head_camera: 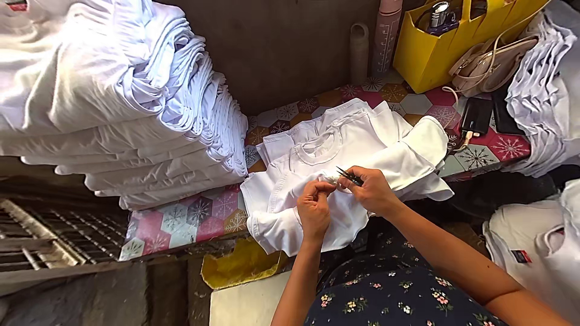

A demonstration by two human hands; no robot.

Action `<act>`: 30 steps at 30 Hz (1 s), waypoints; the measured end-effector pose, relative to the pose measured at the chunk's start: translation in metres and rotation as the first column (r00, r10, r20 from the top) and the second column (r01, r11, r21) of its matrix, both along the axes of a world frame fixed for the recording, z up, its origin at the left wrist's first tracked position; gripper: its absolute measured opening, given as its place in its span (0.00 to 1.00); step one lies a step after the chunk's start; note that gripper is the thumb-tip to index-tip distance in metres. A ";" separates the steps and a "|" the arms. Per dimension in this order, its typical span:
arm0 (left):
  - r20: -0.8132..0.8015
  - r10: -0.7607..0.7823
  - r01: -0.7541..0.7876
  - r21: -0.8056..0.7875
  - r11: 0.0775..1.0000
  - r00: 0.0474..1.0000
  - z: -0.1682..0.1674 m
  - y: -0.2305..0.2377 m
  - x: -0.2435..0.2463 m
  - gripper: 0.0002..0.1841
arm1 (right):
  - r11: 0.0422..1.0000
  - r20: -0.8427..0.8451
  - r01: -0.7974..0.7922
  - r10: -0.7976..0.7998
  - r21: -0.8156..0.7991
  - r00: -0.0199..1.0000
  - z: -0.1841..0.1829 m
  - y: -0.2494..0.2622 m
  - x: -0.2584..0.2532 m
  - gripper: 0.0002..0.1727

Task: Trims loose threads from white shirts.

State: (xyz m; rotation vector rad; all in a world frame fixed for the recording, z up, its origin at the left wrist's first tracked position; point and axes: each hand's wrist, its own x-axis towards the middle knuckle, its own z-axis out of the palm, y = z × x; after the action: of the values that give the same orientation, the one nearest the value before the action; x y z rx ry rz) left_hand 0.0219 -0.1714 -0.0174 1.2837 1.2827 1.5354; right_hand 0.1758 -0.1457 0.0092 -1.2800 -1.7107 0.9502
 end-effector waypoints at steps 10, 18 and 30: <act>0.103 -0.184 0.203 -0.227 0.952 0.978 0.015 0.002 -0.004 0.13 | 0.802 0.134 -0.003 -0.096 0.598 0.986 -0.020 -0.022 -0.010 0.07; 0.020 -0.102 0.104 -0.180 0.978 0.995 0.014 0.000 -0.004 0.08 | 0.979 -0.192 -0.194 0.202 0.058 0.960 -0.014 -0.021 0.012 0.22; -0.164 -0.111 0.111 -0.010 0.994 0.980 0.017 -0.007 -0.006 0.11 | 0.710 -0.558 -0.544 0.255 -0.446 0.790 0.002 0.014 0.025 0.21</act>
State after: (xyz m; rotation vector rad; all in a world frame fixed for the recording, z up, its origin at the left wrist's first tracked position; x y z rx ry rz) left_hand 0.0156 -0.1785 -0.0006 1.4810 1.2902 1.3742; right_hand 0.2009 -0.1315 0.0113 -0.8974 -1.3686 2.0162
